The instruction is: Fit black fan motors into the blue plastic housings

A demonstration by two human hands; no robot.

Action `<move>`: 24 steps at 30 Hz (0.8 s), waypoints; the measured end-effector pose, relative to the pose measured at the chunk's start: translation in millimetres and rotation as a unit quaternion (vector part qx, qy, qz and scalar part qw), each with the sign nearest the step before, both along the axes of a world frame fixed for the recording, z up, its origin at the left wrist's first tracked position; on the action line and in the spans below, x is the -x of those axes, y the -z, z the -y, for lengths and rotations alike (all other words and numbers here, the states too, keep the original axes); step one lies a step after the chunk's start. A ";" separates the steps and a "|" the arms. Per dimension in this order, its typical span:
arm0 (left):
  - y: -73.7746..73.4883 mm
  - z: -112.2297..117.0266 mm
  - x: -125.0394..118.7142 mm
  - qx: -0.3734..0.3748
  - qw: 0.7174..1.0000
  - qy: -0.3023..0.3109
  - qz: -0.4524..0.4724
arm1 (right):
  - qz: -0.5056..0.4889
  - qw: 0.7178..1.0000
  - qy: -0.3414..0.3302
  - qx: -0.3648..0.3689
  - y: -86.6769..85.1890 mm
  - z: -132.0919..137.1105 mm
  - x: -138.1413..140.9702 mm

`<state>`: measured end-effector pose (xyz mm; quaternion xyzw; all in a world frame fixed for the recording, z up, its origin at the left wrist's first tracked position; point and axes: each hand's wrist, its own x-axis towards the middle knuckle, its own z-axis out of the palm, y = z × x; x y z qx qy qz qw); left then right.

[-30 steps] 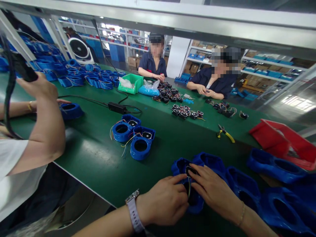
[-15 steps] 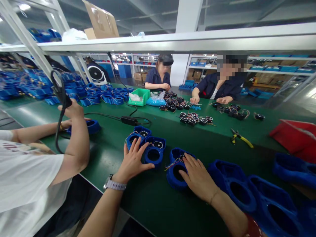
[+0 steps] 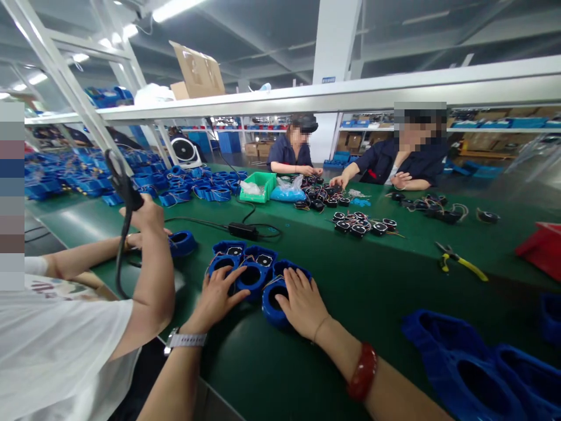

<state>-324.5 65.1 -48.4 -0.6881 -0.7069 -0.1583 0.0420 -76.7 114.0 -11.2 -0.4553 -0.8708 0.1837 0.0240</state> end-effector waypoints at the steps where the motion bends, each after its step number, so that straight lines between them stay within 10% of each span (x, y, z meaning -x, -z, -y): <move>1: -0.5 -2.4 9.1 -0.001 1.000 -0.004 -0.002 | -0.012 1.000 -0.007 0.004 -2.3 -0.4 8.7; 5: -7.0 -5.8 26.3 -0.002 0.999 -0.020 -0.028 | -0.078 0.995 -0.061 0.022 -29.0 7.5 5.4; 9: -23.9 2.1 -0.3 -0.113 0.993 -0.014 -0.017 | -0.121 0.990 -0.044 -0.057 -57.2 26.6 -83.6; 12: -41.6 13.3 -53.7 -0.186 0.973 0.119 0.061 | -0.099 0.965 0.159 -0.185 -48.4 50.8 -194.6; 17: -59.0 22.8 -186.2 -0.023 0.902 0.418 0.101 | 0.017 0.909 0.365 -0.199 5.3 105.9 -348.3; 21: -51.9 8.8 -284.7 0.070 0.824 0.554 0.093 | 0.013 0.927 0.350 -0.138 36.2 132.8 -366.7; 24: -39.5 -9.6 -324.0 0.075 0.820 0.559 0.095 | -0.004 0.927 0.337 -0.166 42.7 129.7 -343.1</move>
